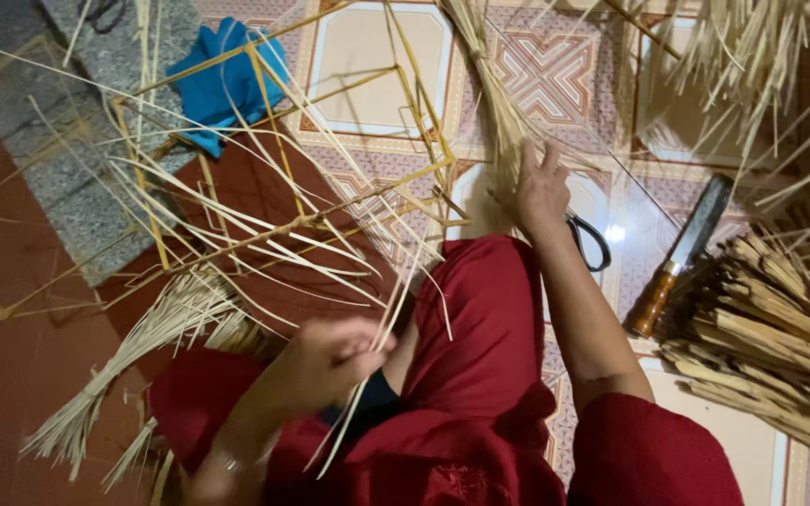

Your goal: The person sits on the floor and weaves thin dried plant strips into a rectangular frame. They repeatedly thread, pull, and adjust the strips by hand to build up the basket sides.

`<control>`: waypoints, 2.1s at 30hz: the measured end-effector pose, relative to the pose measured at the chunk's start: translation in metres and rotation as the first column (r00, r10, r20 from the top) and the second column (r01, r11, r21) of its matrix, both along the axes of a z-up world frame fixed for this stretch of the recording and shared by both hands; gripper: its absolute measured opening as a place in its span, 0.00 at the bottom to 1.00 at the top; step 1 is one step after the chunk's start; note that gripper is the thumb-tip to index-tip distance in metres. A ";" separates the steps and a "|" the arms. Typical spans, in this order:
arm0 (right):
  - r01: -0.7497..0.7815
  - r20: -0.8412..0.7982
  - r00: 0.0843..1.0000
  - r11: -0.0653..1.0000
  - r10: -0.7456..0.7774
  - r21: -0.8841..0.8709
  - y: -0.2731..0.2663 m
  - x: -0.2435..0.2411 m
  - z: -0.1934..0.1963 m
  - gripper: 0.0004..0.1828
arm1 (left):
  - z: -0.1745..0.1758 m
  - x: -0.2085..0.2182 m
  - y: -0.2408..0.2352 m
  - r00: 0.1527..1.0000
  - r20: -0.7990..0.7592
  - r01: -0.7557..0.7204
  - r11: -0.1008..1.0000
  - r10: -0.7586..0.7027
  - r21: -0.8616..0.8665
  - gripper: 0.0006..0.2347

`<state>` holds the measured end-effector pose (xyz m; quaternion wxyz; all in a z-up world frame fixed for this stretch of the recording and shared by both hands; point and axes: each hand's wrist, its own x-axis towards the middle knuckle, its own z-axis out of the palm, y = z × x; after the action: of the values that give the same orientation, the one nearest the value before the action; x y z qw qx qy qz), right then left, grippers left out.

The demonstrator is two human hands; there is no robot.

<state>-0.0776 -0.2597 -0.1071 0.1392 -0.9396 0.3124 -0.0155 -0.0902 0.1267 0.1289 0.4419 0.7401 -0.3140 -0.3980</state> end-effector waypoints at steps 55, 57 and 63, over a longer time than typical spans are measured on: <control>-0.561 0.794 0.592 0.777 0.137 0.285 0.159 -0.065 0.114 0.09 | 0.001 0.089 -0.038 0.818 0.175 -0.329 0.696 0.548 -0.639 0.06; -0.522 0.793 0.597 0.810 0.123 0.267 0.147 -0.057 0.107 0.10 | 0.006 0.104 -0.046 0.770 0.269 -0.273 0.680 0.578 -0.681 0.06; -0.467 0.713 0.686 0.838 0.144 0.280 0.127 -0.034 0.074 0.15 | -0.008 0.151 -0.095 0.655 0.347 -0.273 0.638 0.672 -0.720 0.07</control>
<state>-0.1111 -0.1325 -0.0328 0.4507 -0.8528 0.0705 -0.2544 0.0606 0.0319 0.1211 0.6278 0.6972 -0.3266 0.1142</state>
